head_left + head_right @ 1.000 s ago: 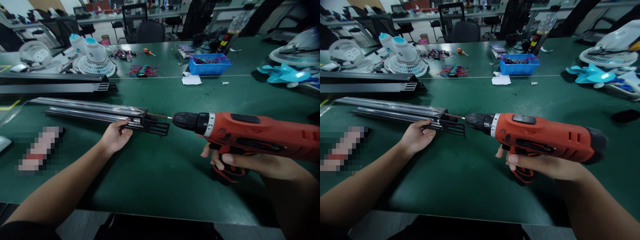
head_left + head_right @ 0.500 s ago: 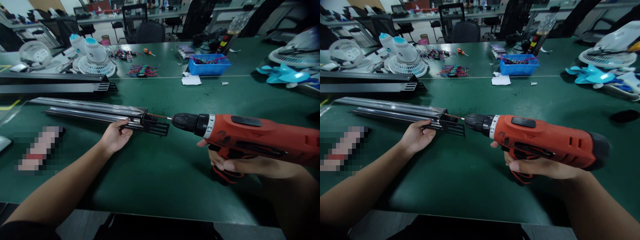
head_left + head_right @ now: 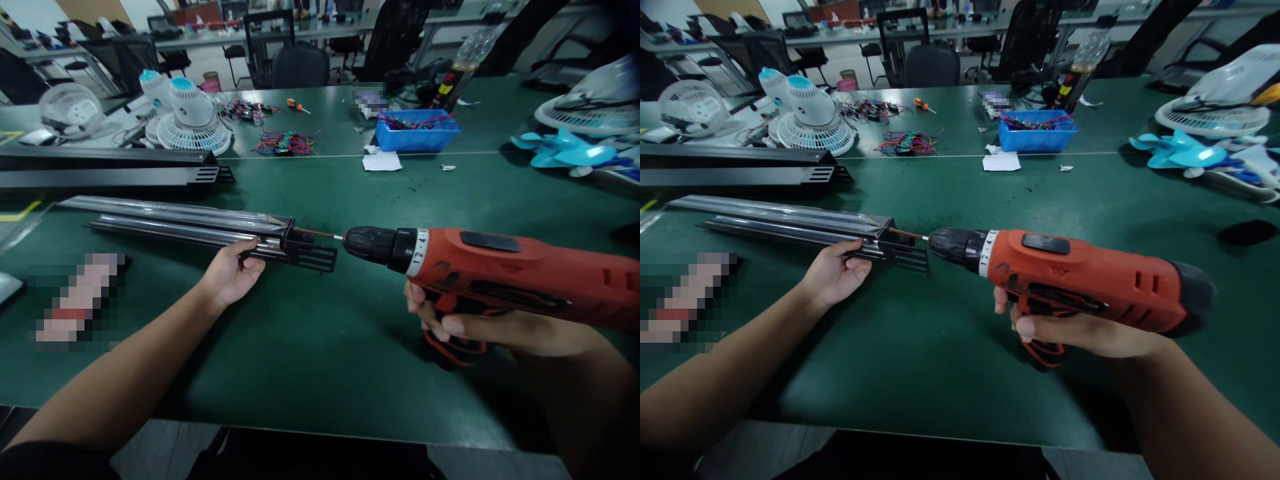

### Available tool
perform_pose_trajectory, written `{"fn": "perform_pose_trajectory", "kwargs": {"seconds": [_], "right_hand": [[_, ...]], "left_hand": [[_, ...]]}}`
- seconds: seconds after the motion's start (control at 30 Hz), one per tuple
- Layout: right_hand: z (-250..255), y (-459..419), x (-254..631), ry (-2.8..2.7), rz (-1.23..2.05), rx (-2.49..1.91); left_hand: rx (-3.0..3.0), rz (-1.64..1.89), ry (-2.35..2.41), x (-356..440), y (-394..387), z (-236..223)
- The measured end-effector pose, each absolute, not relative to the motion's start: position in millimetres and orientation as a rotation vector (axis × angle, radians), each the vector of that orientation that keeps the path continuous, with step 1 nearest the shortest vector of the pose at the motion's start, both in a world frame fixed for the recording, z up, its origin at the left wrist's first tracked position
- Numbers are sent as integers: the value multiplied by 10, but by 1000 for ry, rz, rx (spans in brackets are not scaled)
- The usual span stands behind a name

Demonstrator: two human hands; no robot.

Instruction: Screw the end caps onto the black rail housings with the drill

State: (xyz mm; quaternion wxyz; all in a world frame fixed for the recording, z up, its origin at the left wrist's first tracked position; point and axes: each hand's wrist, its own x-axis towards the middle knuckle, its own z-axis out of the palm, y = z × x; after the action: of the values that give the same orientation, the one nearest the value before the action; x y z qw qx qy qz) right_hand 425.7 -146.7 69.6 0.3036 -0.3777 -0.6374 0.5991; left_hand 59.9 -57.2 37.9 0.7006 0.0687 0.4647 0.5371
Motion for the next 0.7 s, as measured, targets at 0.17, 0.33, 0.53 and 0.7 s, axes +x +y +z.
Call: {"fn": "perform_pose_trajectory", "kwargs": {"seconds": [0.17, 0.33, 0.53, 0.7], "right_hand": [[741, -1471, 4204, -1666, 1563, -1027], [755, -1486, 4187, -1617, 1573, -1039], [736, -1495, 4188, -1585, 1598, -1049], [720, -1486, 4198, -1581, 1641, -991]], "left_hand": [[136, 1202, 1042, 606, -572, 393], [136, 1205, 1039, 608, -574, 393], [150, 1214, 1024, 603, -576, 385], [155, 1202, 1013, 594, -574, 380]]}}
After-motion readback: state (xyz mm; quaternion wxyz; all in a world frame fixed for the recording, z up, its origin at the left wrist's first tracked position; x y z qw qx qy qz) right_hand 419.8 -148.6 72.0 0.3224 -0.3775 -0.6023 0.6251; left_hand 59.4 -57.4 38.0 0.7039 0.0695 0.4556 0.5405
